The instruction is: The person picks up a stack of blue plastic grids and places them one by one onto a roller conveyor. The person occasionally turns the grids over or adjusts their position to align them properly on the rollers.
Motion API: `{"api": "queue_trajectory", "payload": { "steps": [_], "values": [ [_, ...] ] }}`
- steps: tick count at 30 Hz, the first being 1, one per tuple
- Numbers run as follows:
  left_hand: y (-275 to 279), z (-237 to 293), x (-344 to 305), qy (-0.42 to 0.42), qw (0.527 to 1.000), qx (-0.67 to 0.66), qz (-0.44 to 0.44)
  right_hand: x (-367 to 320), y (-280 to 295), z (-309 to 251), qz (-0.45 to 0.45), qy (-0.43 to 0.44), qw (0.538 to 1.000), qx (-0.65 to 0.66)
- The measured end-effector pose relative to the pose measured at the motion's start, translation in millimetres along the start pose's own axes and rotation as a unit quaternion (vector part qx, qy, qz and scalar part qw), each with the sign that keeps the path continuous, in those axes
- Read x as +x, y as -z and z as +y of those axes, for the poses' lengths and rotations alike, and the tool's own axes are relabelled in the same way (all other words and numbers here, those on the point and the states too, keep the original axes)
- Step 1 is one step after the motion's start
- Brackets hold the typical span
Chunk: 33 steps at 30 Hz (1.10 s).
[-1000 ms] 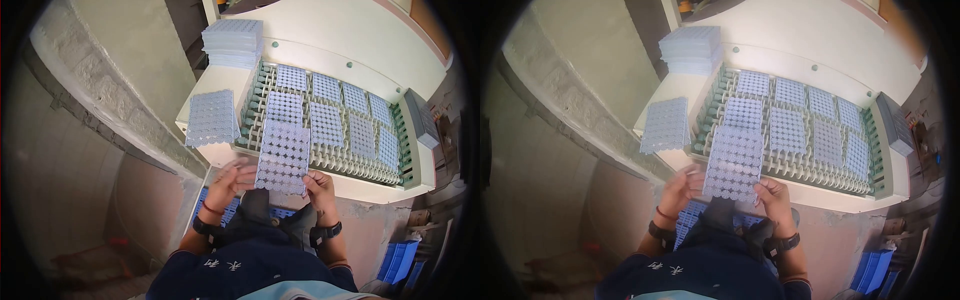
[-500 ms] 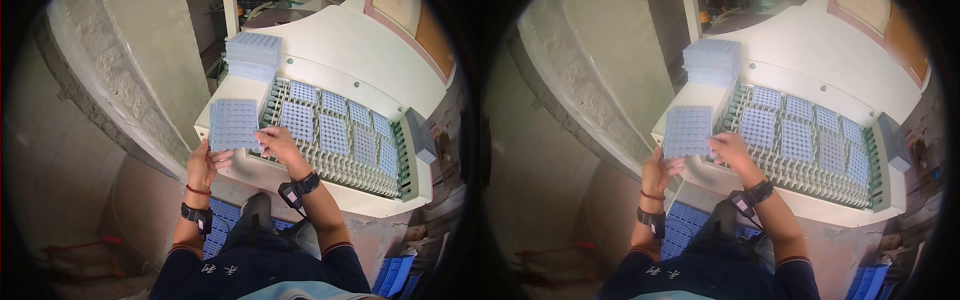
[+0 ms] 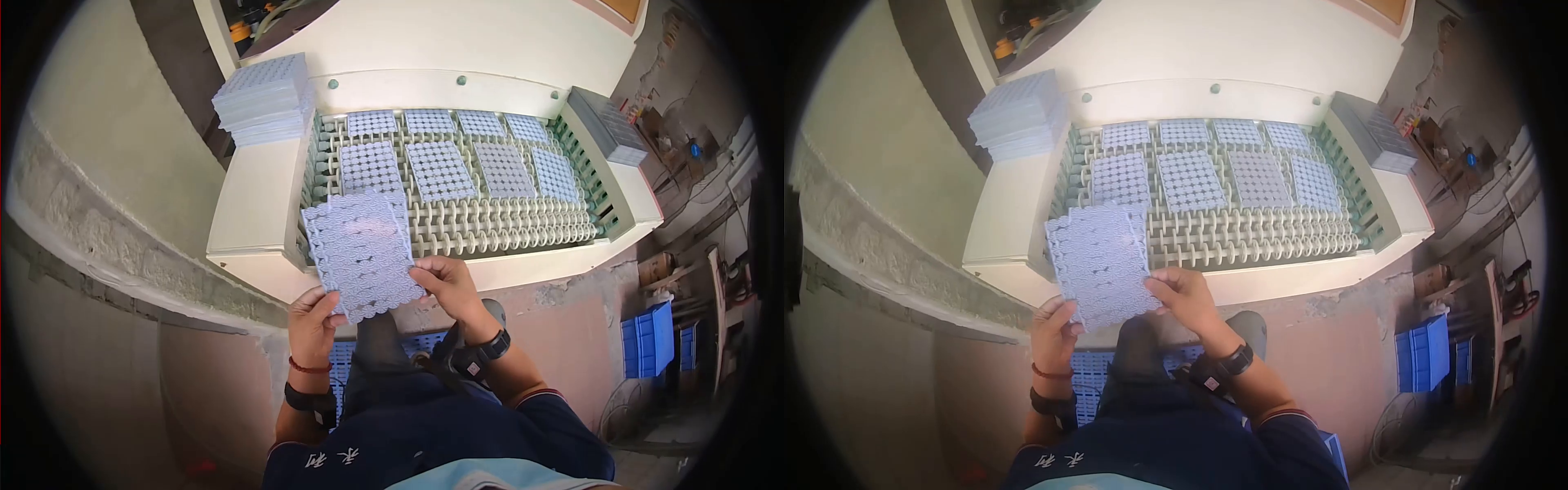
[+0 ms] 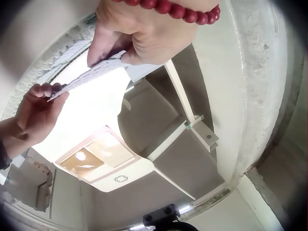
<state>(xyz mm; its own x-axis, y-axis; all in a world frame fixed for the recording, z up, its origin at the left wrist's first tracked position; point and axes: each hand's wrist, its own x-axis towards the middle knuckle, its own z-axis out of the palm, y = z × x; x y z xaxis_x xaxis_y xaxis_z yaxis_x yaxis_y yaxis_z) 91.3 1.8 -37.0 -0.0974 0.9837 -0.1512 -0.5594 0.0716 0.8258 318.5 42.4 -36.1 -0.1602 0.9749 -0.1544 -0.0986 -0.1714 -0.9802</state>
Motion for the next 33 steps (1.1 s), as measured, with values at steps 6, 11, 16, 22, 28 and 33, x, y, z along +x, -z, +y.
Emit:
{"api": "queue_trajectory", "payload": {
  "steps": [6,11,16,22,28,33],
  "values": [
    [-16,-31,22,0.093,0.995,0.021,-0.027,-23,93,25,0.127,-0.011,0.992,0.02],
    [-13,-41,44,0.115,0.991,0.06,-0.031,-22,134,16,0.178,-0.001,0.976,-0.126],
    [-16,-37,36,0.083,0.99,0.118,0.0,-33,189,13,0.266,0.025,0.959,-0.097],
    [-29,-33,27,-0.326,0.658,0.672,0.092,-29,232,9,0.311,0.036,0.923,-0.223],
    [-44,-32,42,-0.408,0.515,0.74,-0.144,-26,171,-19,0.32,0.224,0.769,-0.505],
    [-25,-25,62,-0.37,0.5,0.763,-0.179,1,99,-16,0.045,0.373,0.747,-0.549]
  ]
}}
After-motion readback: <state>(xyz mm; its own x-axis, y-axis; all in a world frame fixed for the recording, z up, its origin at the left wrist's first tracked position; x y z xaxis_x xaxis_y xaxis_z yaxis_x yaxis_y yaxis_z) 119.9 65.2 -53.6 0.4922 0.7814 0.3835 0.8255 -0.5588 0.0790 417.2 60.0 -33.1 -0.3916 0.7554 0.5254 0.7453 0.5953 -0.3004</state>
